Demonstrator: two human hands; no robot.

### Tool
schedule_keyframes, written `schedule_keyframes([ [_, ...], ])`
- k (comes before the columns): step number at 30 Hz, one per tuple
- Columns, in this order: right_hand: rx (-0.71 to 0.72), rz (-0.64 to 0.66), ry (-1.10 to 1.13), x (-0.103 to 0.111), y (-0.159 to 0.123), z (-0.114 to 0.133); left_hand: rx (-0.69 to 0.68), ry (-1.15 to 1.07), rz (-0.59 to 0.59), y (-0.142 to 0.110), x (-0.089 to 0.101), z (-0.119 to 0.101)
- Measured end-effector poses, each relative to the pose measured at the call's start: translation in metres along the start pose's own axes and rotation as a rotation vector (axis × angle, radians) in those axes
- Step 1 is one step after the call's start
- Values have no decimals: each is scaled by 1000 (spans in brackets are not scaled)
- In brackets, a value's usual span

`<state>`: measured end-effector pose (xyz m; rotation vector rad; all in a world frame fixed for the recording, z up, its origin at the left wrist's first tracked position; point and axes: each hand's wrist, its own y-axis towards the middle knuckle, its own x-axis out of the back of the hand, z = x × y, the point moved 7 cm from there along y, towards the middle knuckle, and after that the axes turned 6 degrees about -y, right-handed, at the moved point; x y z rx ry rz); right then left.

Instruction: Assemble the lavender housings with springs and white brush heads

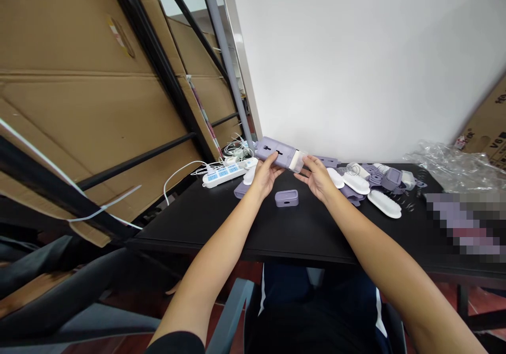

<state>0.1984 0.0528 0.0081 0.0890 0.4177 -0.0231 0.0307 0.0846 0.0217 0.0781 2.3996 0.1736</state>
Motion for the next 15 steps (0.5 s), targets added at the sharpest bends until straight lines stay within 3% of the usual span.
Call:
schedule_keyframes([
  [15,-23,12,-55,-1,-5,5,-8,37,35,-1,-2,3],
])
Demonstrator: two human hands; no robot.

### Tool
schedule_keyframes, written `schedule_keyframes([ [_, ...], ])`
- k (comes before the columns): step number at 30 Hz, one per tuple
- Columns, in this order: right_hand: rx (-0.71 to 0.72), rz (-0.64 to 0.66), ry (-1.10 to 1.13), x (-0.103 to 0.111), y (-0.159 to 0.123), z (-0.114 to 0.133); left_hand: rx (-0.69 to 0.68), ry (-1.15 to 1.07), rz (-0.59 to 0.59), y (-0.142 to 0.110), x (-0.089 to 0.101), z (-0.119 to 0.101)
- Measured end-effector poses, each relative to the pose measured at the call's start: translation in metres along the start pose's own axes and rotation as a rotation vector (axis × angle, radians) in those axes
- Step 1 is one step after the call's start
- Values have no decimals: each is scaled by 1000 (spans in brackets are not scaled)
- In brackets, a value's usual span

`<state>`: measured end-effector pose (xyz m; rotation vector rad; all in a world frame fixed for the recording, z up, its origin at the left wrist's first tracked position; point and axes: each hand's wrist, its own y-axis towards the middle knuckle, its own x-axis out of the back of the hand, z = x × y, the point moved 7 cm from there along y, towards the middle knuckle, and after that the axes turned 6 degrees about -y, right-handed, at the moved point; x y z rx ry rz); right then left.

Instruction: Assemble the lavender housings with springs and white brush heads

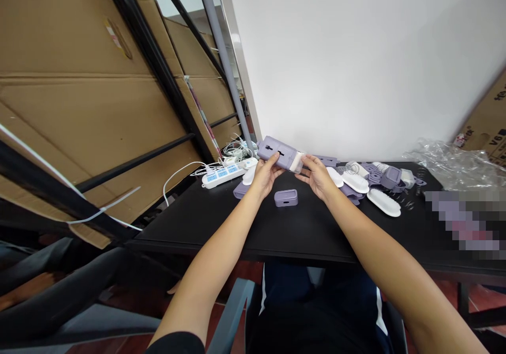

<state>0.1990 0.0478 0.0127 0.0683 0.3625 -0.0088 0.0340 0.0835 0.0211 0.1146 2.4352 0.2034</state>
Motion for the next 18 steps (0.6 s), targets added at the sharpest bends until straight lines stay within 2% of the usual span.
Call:
schedule_keyframes([
  [5,17,-7,10,1,1,1,-21,-9,-26,1,1,-2],
  [18,-1,36,-3,0,1,4,-32,7,14,0,0,-3],
])
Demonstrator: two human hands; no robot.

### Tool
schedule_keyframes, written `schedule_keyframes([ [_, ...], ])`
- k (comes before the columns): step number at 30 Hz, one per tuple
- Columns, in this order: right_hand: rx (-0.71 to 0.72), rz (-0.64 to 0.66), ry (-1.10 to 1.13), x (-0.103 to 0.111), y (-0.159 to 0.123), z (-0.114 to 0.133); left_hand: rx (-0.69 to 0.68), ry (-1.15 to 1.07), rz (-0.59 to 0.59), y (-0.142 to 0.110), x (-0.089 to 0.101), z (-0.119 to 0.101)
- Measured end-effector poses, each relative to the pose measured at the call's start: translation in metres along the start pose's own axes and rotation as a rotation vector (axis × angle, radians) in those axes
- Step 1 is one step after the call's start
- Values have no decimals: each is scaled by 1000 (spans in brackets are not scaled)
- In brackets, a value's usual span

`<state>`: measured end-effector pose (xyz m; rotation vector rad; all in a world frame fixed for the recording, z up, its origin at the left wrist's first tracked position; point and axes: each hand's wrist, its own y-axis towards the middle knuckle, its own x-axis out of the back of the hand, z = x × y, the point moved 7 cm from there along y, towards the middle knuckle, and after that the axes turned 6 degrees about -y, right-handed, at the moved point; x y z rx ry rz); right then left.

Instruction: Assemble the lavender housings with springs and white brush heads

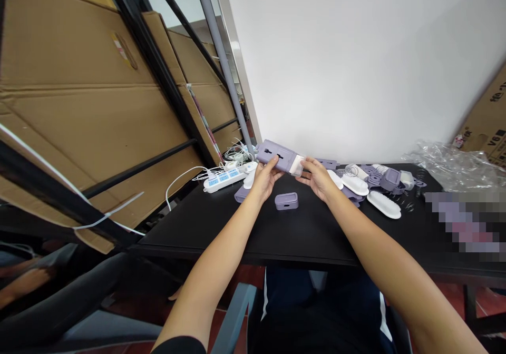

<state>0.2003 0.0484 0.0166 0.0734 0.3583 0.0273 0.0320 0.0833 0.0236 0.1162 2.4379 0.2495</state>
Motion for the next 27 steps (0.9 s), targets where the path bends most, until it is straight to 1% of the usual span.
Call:
schedule_keyframes([
  [7,-3,-1,108,-5,0,-5,42,-30,-3,-2,-1,6],
  [12,22,4,142,-4,3,-9,34,24,7,-2,1,9],
  [15,49,-6,166,-3,4,-11,26,49,33,-2,0,11],
  [23,104,-10,169,-5,4,-7,25,73,47,-5,-4,10],
  [27,104,0,147,-6,3,-5,-28,85,56,-3,-4,7],
])
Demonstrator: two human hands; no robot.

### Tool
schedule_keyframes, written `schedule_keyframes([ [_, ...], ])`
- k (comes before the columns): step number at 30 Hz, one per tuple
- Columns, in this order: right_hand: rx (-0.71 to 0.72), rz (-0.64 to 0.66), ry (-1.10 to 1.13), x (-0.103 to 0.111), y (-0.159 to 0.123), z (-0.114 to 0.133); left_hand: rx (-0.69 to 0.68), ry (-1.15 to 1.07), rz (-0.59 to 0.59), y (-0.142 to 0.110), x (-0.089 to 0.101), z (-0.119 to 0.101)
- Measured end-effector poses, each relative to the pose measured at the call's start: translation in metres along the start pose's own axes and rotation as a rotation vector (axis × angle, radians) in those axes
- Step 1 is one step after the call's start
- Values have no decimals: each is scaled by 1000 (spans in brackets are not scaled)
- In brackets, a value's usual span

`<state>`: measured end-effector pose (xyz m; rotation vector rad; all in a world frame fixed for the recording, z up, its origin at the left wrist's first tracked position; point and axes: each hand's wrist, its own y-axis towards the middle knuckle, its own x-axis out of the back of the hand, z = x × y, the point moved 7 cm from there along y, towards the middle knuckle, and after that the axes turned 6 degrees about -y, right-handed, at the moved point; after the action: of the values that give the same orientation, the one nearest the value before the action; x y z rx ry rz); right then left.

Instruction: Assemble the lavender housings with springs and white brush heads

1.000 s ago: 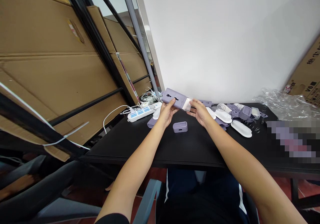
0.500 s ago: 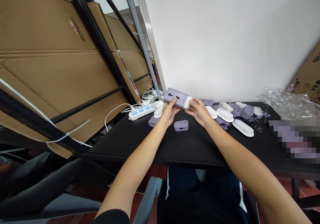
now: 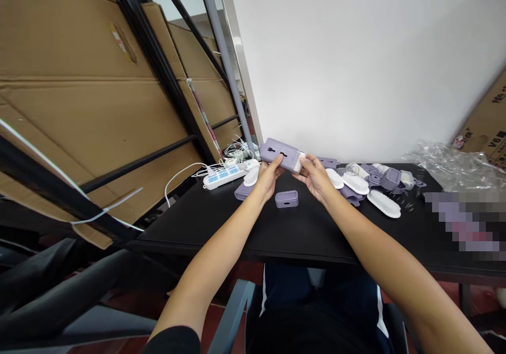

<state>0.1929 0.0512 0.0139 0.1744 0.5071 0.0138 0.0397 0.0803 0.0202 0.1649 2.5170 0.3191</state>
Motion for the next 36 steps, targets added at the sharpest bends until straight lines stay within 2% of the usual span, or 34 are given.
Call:
schedule_keyframes([
  [5,-1,-4,-167,0,-4,2,33,-5,-13,3,5,-1],
  [9,-71,50,-378,-4,-7,-8,-3,-30,-46,4,7,-7],
  [11,-51,72,-608,-6,-10,-11,-25,-47,-70,5,8,-9],
  [15,190,176,-1314,-20,-17,-3,-75,-88,-144,9,15,-9],
  [17,273,217,-1589,-24,-20,2,-89,-89,-186,11,20,-9],
  [19,325,177,-1795,-22,-21,13,-106,-66,-230,13,27,-10],
  [22,342,-81,-2037,-4,-18,42,-114,-25,-300,14,36,-10],
  [24,235,-234,-2130,13,-17,56,-88,-33,-343,15,39,-8],
  [25,147,-235,-2163,21,-16,57,-64,-56,-365,15,40,-6],
  [28,-76,-77,-2214,34,-15,48,34,-194,-426,15,40,2],
  [30,-87,37,-2216,32,-14,41,79,-291,-422,14,38,5],
  [32,-46,111,-2202,27,-14,34,106,-344,-370,13,34,4],
  [36,-16,145,-2178,29,-11,26,198,-380,-215,9,23,1],
])
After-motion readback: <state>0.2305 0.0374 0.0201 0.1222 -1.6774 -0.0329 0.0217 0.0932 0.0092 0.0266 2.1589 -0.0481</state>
